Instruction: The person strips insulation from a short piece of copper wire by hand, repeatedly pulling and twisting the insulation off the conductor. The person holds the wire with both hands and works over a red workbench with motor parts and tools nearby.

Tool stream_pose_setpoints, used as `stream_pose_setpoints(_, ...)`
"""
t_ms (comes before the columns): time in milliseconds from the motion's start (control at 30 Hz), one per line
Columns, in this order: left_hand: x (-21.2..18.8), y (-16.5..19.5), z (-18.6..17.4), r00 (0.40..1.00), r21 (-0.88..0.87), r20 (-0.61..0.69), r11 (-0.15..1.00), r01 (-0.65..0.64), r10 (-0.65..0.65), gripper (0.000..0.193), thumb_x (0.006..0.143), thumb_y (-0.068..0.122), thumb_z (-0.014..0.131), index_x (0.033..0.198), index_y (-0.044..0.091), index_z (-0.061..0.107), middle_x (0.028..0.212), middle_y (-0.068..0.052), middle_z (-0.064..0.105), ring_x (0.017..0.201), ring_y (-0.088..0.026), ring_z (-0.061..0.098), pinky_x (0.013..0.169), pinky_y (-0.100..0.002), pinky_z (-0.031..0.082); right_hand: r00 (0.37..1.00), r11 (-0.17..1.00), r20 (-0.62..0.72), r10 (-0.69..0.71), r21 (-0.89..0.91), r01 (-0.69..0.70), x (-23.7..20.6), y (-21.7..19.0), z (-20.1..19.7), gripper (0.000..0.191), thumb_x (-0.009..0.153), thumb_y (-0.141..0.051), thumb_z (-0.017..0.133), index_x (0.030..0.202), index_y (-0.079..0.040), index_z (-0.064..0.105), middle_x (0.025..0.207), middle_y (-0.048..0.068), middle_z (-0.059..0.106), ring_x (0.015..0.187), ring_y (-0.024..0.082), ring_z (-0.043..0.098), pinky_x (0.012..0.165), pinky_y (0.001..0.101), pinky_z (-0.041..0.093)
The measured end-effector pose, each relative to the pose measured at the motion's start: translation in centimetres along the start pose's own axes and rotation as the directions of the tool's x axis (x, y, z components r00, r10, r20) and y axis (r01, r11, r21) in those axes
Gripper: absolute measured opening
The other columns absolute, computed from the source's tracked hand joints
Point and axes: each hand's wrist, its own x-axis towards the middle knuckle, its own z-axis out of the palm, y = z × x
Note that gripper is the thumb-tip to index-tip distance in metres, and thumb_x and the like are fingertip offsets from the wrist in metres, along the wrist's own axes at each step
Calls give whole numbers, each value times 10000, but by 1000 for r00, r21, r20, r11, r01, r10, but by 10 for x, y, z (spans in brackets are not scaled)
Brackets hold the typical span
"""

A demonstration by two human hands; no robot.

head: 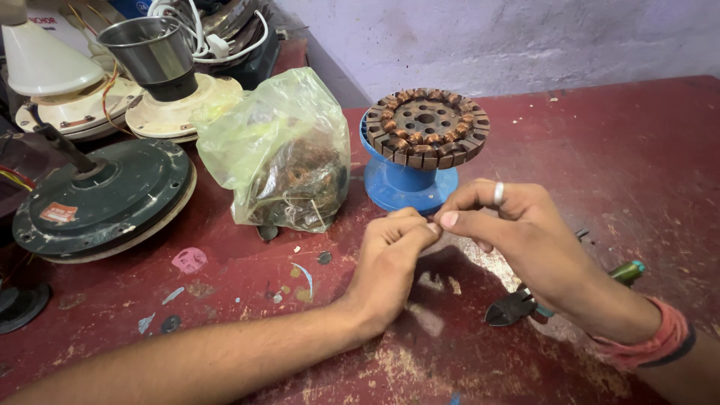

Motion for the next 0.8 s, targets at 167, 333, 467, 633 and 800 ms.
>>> stream_pose_setpoints(167,-11,17,5,949,367,-55,890,-270,310,396,917,140,683,646,5,427,793,-47,477,835,-165,440,737,-334,363,957,947,51,285,136,-289,10,8,5,170,923,-133,652,917,5,751,773,33,684,626,101,505,540,267,375)
stream_pose_setpoints(333,-22,31,5,861,442,90,754,-485,501,393,939,95,679,655,36,414,899,-72,492,893,-193,462,766,-347,365,993,887,77,94,446,-119,5,4,1,275,989,-161,488,1067,21,678,872,85,690,712,125,616,594,290,489)
stream_pose_setpoints(467,-28,37,0,751,334,293,673,-660,591,359,978,113,618,677,50,433,825,-65,469,760,-200,453,719,-348,362,996,867,49,72,491,-87,3,-3,3,332,1051,-214,455,1104,21,683,883,123,683,718,146,655,631,305,544)
stream_pose_setpoints(633,-25,33,4,865,382,292,780,-496,408,371,1047,179,563,698,62,520,635,-10,470,598,-155,477,637,-364,376,968,949,-28,250,207,-239,5,-4,12,114,943,-61,641,976,23,710,795,111,686,623,122,578,536,263,446)
stream_pose_setpoints(800,-16,27,9,989,412,33,900,-144,143,440,1059,290,547,699,41,504,540,24,440,515,-97,402,447,-361,310,908,921,-202,367,215,-324,10,0,-2,120,913,-71,593,835,-27,671,677,28,633,545,110,510,479,267,402)
